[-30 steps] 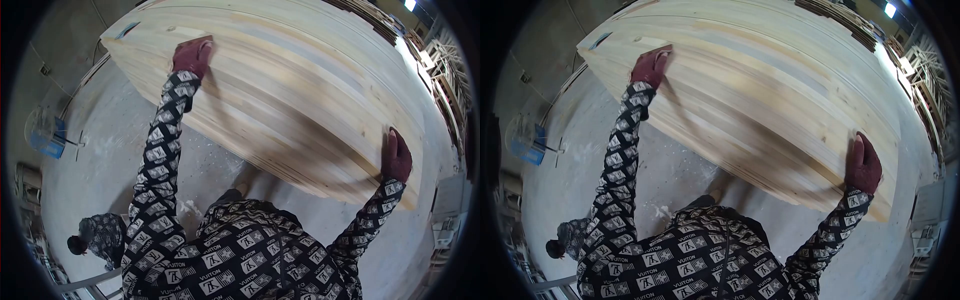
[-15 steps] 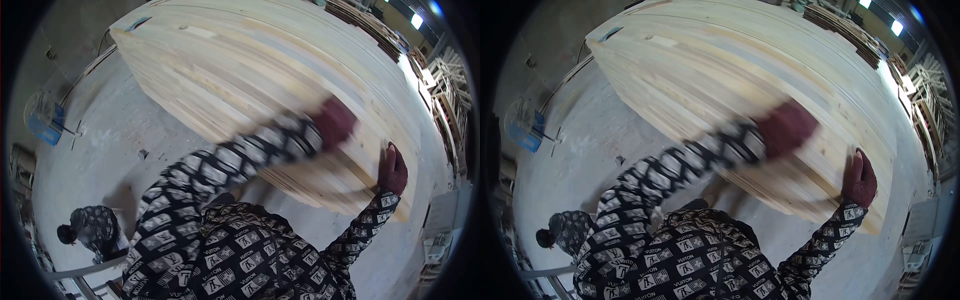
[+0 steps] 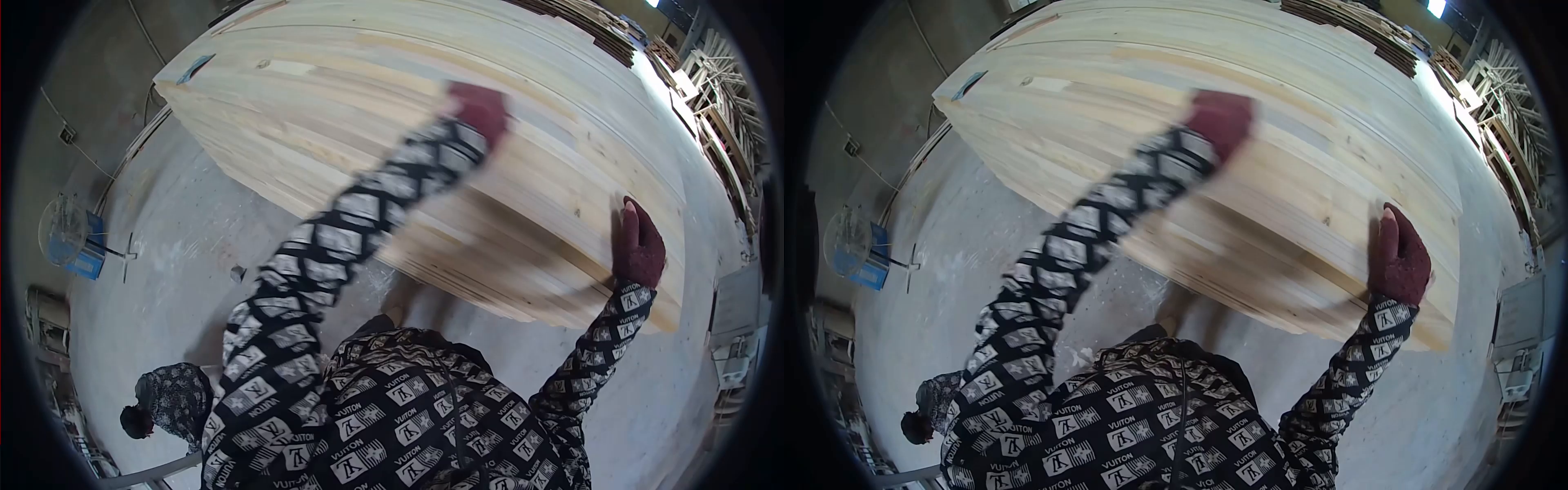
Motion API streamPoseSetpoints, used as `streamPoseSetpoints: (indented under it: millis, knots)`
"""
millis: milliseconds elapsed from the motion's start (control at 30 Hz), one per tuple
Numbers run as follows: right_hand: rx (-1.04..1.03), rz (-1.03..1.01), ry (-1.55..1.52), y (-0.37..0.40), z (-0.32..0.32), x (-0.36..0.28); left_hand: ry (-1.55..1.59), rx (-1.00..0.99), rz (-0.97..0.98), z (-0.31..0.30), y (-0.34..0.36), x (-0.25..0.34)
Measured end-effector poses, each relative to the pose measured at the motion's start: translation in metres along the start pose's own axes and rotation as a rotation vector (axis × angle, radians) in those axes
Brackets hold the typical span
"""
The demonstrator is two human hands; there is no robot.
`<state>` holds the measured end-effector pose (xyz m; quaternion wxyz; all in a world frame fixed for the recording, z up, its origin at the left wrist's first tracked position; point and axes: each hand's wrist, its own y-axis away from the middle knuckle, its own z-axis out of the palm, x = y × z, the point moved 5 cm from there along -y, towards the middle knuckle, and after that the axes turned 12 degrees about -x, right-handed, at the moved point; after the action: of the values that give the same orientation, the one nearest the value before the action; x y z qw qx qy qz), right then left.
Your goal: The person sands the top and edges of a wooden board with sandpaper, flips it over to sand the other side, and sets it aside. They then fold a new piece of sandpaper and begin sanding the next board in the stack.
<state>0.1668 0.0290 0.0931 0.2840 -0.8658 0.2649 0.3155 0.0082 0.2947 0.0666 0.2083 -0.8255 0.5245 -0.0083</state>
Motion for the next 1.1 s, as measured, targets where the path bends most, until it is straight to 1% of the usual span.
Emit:
streamPoseSetpoints:
  millis: [33,67,100,133,167,233,267,300,367,433,467,500,567,600,633,700,767,800,833,867,900,933,967,1000,1033,1067,1100]
  knots:
    - [0.006,-0.008,0.006,0.000,0.000,0.000,0.080,0.003,0.086,-0.011,-0.011,0.051]
    - [0.014,-0.006,0.017,0.001,-0.001,-0.001,0.198,-0.033,0.176,-0.025,-0.016,0.102]
    - [0.028,-0.017,-0.009,0.002,-0.001,-0.004,0.353,-0.091,0.246,-0.035,-0.023,0.135]
    - [0.042,-0.027,-0.033,0.002,-0.002,-0.004,0.544,-0.187,0.281,-0.044,-0.029,0.155]
    - [0.033,-0.018,-0.018,0.001,-0.003,-0.003,0.801,0.097,0.312,-0.074,-0.008,0.148]
    - [0.091,-0.215,-0.166,0.005,-0.006,-0.014,0.919,0.212,0.293,-0.041,-0.031,0.152]
    - [0.046,-0.262,-0.295,0.007,-0.003,-0.017,0.682,0.234,0.255,-0.042,-0.028,0.144]
    - [-0.006,-0.284,-0.434,0.004,0.003,-0.015,0.954,0.315,0.298,-0.046,-0.031,0.132]
    - [-0.074,-0.241,-0.597,0.006,0.020,-0.018,1.454,0.295,0.398,-0.055,-0.026,0.135]
    - [-0.260,-0.316,-0.522,0.015,0.023,-0.038,0.984,0.206,0.603,-0.080,-0.010,0.158]
    - [-0.143,-0.321,-0.464,0.007,0.027,-0.011,0.911,0.608,0.819,-0.069,-0.003,0.168]
    - [-0.146,-0.319,-0.461,0.009,0.024,-0.014,0.915,0.610,0.816,-0.067,-0.002,0.174]
    - [-0.242,-0.083,-0.834,0.013,0.032,-0.010,1.157,0.621,0.839,-0.059,0.004,0.176]
    - [-0.176,-0.104,-0.901,0.016,0.032,-0.010,1.063,0.684,0.864,-0.064,0.014,0.165]
    - [-0.183,-0.102,-0.900,0.015,0.032,-0.009,1.063,0.684,0.857,-0.066,0.021,0.150]
    - [-0.035,-0.052,-0.595,0.011,0.012,-0.001,0.944,0.351,0.690,-0.052,0.021,0.124]
    - [0.128,-0.292,-0.030,0.020,-0.021,-0.021,0.887,0.186,0.524,-0.073,0.040,0.069]
    - [0.121,-0.285,0.108,0.023,-0.032,-0.028,0.477,0.475,0.639,-0.060,0.048,0.037]
    - [0.098,-0.256,0.276,0.024,-0.034,-0.029,0.315,0.207,0.399,-0.065,0.054,-0.001]
    - [-0.011,-0.199,0.324,0.020,-0.032,-0.009,0.411,0.188,0.302,-0.060,0.067,-0.050]
    - [-0.116,-0.139,0.370,0.017,-0.024,0.018,0.284,0.129,0.233,-0.051,0.072,-0.100]
    - [-0.182,-0.319,0.316,0.020,-0.009,0.023,0.316,0.118,0.125,-0.034,0.077,-0.158]
    - [-0.119,-0.252,0.295,0.026,-0.003,-0.003,-0.008,0.080,0.146,0.014,0.070,-0.236]
    - [-0.123,-0.193,0.326,0.028,0.004,-0.018,0.074,-0.133,-0.048,0.035,0.071,-0.297]
    - [-0.115,-0.140,0.348,0.024,-0.007,-0.009,0.597,0.014,-0.331,0.005,0.084,-0.292]
    - [-0.089,-0.081,0.370,0.022,-0.004,-0.004,0.666,0.038,-0.487,-0.011,0.102,-0.288]
    - [-0.068,-0.018,0.395,0.017,0.013,0.001,0.711,-0.024,-0.541,0.021,0.109,-0.339]
